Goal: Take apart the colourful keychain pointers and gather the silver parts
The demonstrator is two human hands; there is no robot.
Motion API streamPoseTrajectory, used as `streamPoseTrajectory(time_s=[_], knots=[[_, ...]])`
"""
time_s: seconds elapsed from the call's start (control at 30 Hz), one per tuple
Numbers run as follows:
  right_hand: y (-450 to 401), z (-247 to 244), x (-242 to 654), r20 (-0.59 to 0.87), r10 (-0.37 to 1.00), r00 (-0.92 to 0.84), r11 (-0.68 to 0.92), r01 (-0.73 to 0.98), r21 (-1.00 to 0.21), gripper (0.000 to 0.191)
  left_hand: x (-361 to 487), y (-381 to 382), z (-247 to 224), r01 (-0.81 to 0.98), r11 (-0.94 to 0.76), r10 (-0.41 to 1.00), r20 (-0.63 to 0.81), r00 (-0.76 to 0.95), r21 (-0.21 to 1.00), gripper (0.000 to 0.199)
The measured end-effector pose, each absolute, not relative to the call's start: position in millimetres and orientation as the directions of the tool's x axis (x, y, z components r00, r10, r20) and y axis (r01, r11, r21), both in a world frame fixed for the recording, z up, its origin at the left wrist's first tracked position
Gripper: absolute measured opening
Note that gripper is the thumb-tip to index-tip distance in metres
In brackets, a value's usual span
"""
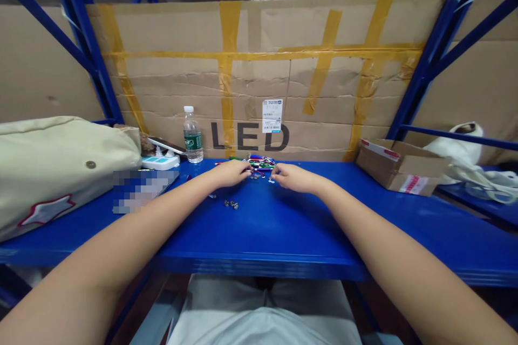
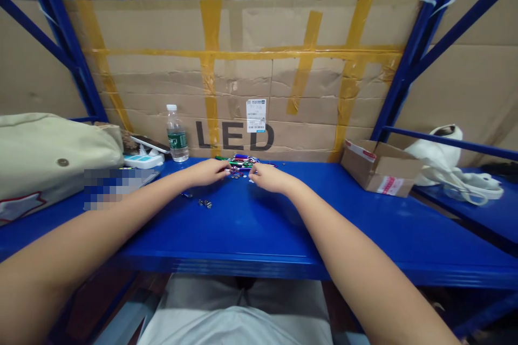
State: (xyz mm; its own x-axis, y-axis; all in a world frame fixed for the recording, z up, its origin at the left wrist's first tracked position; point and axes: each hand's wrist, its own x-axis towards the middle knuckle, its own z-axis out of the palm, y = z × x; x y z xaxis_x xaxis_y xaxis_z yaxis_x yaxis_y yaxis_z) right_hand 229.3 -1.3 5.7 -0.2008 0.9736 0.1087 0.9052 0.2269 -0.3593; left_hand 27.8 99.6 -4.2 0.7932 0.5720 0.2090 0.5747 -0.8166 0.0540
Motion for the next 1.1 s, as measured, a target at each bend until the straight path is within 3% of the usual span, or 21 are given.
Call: streamPoseTrajectory(time_s=[0.2, 0.33, 0.4, 0.5, 0.63, 0.77, 0.87, 0.97, 1.1], knots=[[2.0, 7.3, 250.4, 0.067, 0.993, -0.094, 0.11, 0.948, -0.299, 0.015, 68.8, 141.2, 27.0, 0.73, -0.683, 0.671, 0.387, 0.633, -0.009, 0.032], [-0.2, 7.8, 249.6, 0.051, 0.989, -0.136, 0.145, 0.95, -0.275, 0.017, 67.8, 145.0, 41.6, 0.753, -0.658, 0.691, 0.387, 0.611, -0.014, 0.029], [-2.5, 9.9, 248.6, 0.05, 0.99, -0.133, 0.142, 0.955, -0.261, 0.016, 50.2, 141.1, 46.0, 0.724, -0.689, 0.682, 0.307, 0.664, -0.036, 0.027], [-5.1, 12.9, 249.0, 0.014, 0.994, -0.112, 0.112, 0.963, -0.244, 0.015, 6.0, 130.3, 48.7, 0.709, -0.705, 0.707, 0.057, 0.705, -0.019, 0.024], [-4.4, 11.6, 253.1, -0.129, 0.987, -0.098, 0.066, 0.971, -0.228, 0.017, -55.7, 111.0, 41.7, 0.717, -0.685, 0.691, -0.197, 0.696, 0.128, 0.03], [2.3, 4.2, 258.5, -0.088, 0.987, -0.132, 0.114, 0.976, -0.184, 0.017, -77.5, 99.6, 22.9, 0.694, -0.643, 0.653, -0.242, 0.718, 0.325, 0.036], [11.3, -5.1, 259.4, 0.062, 0.98, -0.191, 0.198, 0.969, -0.149, 0.019, -67.5, 98.4, 9.1, 0.669, -0.664, 0.648, -0.19, 0.738, 0.334, 0.024], [21.4, -16.4, 255.7, 0.223, 0.937, -0.269, 0.291, 0.954, -0.069, 0.024, -49.8, 95.5, -0.2, 0.591, -0.744, 0.627, 0.022, 0.779, 0.312, 0.022], [31.6, -29.1, 249.0, 0.231, 0.899, -0.371, 0.379, 0.925, 0.009, 0.023, -28.3, 83.9, -6.7, 0.492, -0.799, 0.587, 0.271, 0.762, 0.346, 0.023]])
